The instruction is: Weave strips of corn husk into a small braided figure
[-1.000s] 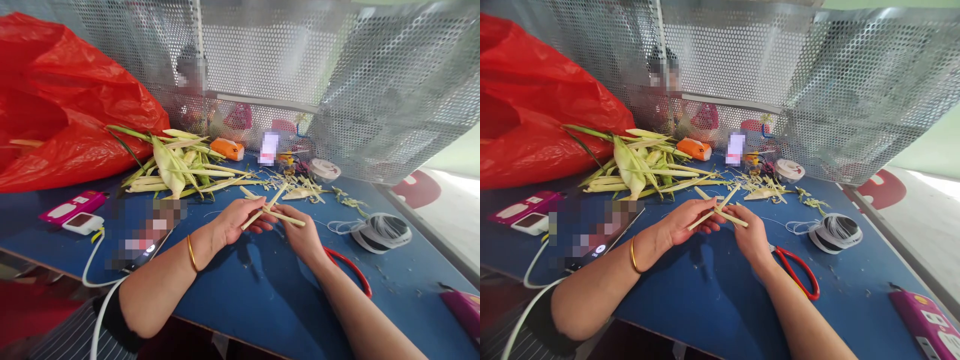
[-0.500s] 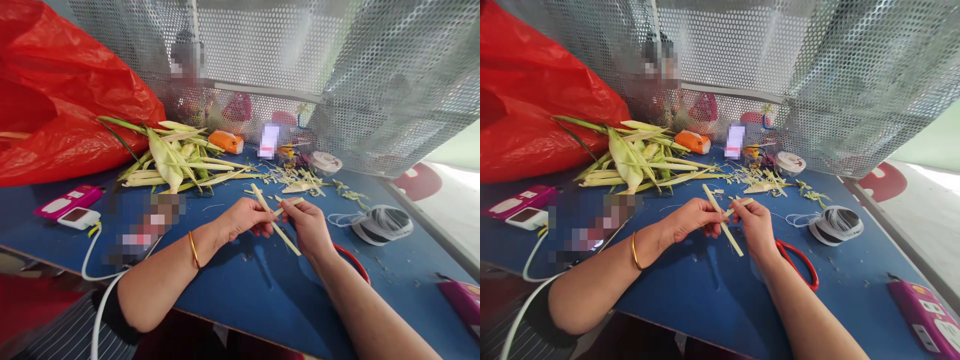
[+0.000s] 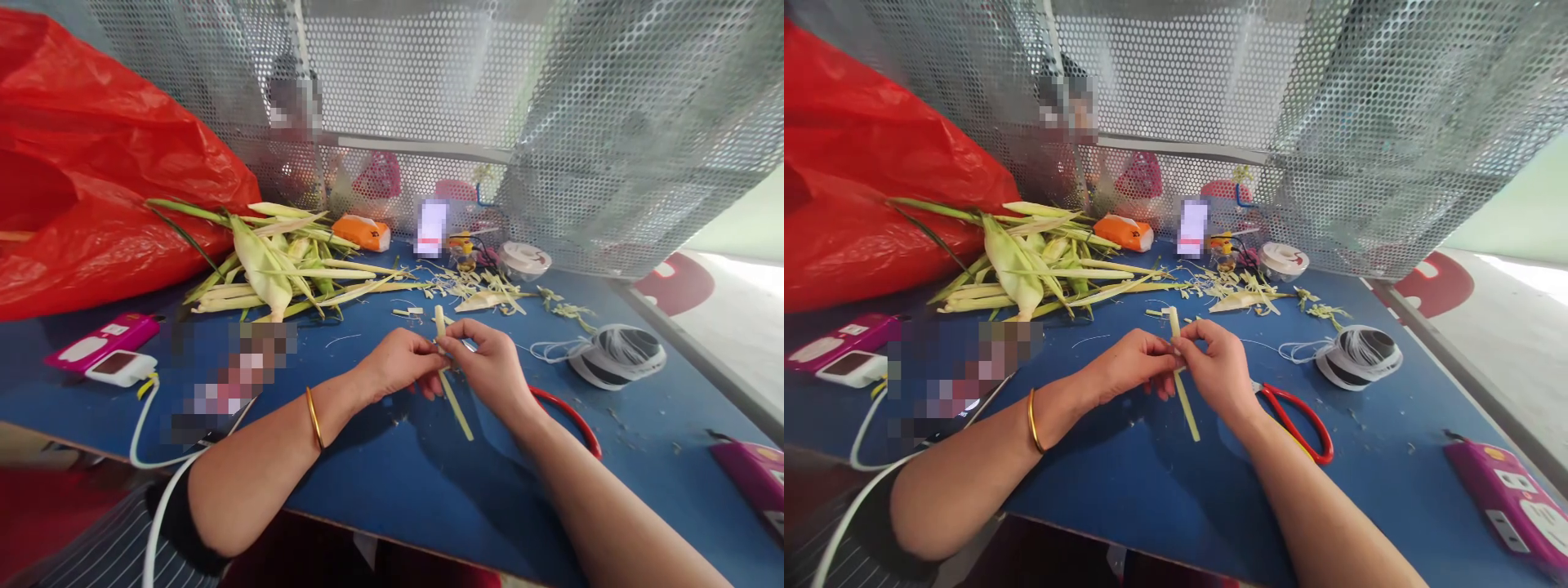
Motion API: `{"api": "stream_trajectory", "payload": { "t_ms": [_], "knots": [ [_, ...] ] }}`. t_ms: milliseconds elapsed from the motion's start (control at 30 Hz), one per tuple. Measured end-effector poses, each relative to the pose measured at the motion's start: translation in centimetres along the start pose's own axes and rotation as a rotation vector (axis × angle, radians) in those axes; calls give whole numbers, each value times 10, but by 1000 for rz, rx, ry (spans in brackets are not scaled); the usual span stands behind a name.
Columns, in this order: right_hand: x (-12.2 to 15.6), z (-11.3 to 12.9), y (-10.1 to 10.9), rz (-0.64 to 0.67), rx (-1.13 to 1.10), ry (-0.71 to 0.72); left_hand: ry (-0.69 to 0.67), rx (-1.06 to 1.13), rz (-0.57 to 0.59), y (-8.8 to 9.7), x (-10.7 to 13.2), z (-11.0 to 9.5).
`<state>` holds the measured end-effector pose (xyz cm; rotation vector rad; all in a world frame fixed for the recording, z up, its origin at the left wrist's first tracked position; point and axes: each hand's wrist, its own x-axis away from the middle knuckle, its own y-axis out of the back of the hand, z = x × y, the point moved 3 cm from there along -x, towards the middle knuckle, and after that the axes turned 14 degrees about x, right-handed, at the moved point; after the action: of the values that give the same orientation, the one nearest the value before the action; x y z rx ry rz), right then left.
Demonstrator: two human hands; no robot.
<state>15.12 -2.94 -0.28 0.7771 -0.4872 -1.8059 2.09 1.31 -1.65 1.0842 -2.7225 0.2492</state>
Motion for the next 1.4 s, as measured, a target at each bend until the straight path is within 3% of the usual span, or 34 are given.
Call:
{"api": "stream_trajectory", "payload": {
  "t_ms": [133, 267, 367, 467, 500, 567, 667, 733, 800, 1000, 1100, 1233, 1400],
  "knots": [
    [0, -4, -2, -53, 15, 1, 22, -17, 15, 1, 2, -3],
    [-3, -7, 2, -119, 101, 107, 37, 69, -6, 1, 3, -6],
    [0, 2, 21, -362, 258, 240, 26, 278, -72, 6, 1, -9],
    [10, 17, 33, -552, 446, 360, -79, 457, -158, 12, 0, -14],
    [14, 21, 31, -532, 476, 388, -128, 487, -174, 14, -1, -15],
    [17, 25, 18, -362, 448, 401, -197, 518, -184, 14, -1, -16],
    [17, 16, -10, -18, 217, 214, -221, 531, -203, 10, -2, -13],
    [17, 8, -22, 84, 85, 82, -220, 531, -232, 7, -2, -11],
    [17, 4, -27, 87, 31, 35, -225, 533, -252, 5, -1, -11],
    [18, 6, -22, 116, -38, 76, -208, 586, -297, 6, -1, -12],
    [14, 2, -21, 148, -197, -60, -174, 621, -321, 9, -1, -11],
    [6, -10, -16, 27, -526, -305, -167, 605, -315, 12, 0, -13],
    [2, -14, -11, -57, -739, -346, -98, 555, -266, 8, 3, -10]
  ]
}}
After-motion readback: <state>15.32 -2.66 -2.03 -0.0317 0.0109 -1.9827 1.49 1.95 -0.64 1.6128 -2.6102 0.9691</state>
